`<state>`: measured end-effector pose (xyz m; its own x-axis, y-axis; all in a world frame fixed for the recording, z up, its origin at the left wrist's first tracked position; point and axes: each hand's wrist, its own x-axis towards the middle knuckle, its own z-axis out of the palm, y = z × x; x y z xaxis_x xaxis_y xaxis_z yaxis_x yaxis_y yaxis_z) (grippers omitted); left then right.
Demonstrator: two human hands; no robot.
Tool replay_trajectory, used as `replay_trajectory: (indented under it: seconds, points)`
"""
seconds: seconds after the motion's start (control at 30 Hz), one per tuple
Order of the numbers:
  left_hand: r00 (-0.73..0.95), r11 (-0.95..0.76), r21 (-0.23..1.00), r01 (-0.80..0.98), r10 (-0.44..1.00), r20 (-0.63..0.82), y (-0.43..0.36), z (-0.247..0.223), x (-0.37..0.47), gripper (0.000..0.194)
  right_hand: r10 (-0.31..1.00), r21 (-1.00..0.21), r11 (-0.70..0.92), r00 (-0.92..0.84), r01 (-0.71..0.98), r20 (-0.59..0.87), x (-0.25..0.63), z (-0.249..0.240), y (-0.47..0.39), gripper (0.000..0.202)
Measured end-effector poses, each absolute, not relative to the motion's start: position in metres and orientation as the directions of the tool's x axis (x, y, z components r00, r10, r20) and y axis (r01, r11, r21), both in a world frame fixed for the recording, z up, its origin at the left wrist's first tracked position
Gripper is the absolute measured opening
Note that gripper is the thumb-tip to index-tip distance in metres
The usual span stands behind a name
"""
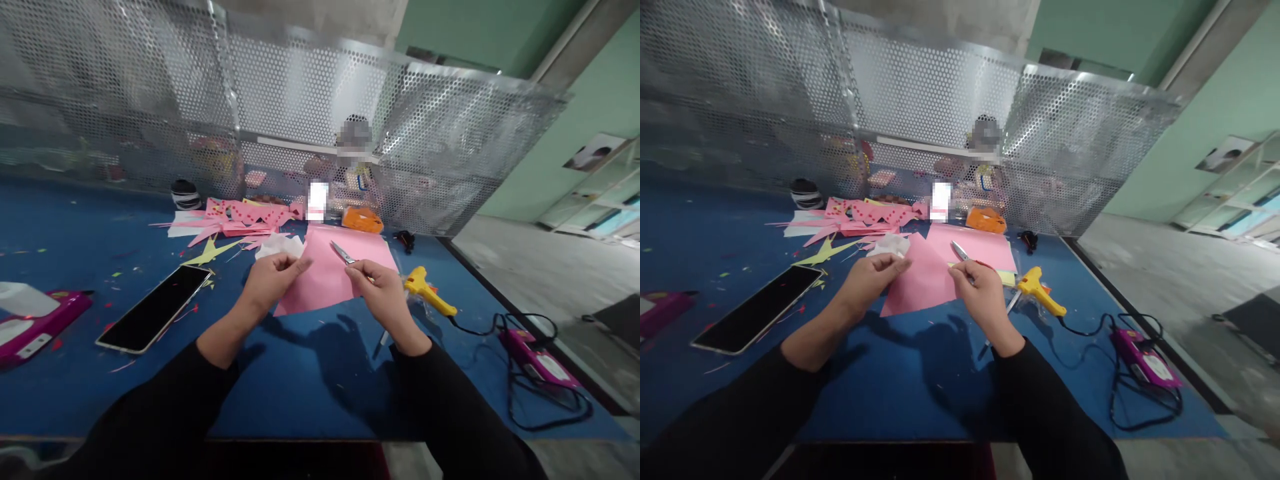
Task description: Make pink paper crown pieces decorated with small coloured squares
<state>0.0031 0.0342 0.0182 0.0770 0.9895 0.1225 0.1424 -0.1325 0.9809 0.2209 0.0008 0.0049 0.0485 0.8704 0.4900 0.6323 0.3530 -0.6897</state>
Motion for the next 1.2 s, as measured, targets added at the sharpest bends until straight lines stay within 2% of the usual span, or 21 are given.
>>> replay_trajectory:
  seconds: [0.2,0.3,0.43,0.53,0.63,0.73,0.83,1.0,1.2]
  points:
    - [0.098,-0.087,0.989,0.119,0.992,0.076,0.03,0.017,0.005,0.039,0.802,-0.556,0.395,0.02,0.732,0.596,0.212,-0.002,-0.001,0.023]
    - [0.14,-0.042,0.996,0.076,0.99,0.031,0.029,0.017,0.005,0.035,0.78,-0.456,0.423,-0.058,0.783,0.623,0.207,-0.004,-0.005,0.022]
    - [0.231,0.083,0.997,-0.011,0.97,-0.078,0.029,0.012,0.008,0.038,0.892,-0.39,0.335,-0.155,0.858,0.424,0.212,0.002,-0.002,0.028]
    - [0.266,0.165,0.984,-0.069,0.953,-0.141,0.032,0.008,0.009,0.036,0.951,-0.364,0.16,-0.044,0.918,0.307,0.232,0.007,0.013,0.032]
    - [0.275,0.201,0.973,-0.111,0.947,-0.164,0.033,0.006,0.01,0.027,0.977,-0.258,-0.028,0.081,0.966,0.195,0.253,0.006,0.033,0.027]
    - [0.278,0.215,0.966,-0.147,0.946,-0.168,0.032,0.007,0.01,0.024,0.99,-0.159,-0.107,0.121,0.981,0.077,0.261,-0.005,0.048,0.029]
    - [0.28,0.225,0.959,-0.172,0.945,-0.171,0.03,0.007,0.011,0.023,0.991,-0.115,-0.126,0.129,0.985,0.025,0.26,-0.018,0.056,0.037]
    - [0.29,0.243,0.948,-0.204,0.94,-0.178,0.029,0.007,0.013,0.024,0.99,-0.17,-0.137,0.14,0.976,0.006,0.262,-0.029,0.06,0.046]
    - [0.283,0.236,0.944,-0.23,0.944,-0.167,0.03,0.007,0.013,0.03,0.984,-0.437,-0.158,0.179,0.886,0.007,0.275,-0.023,0.061,0.063]
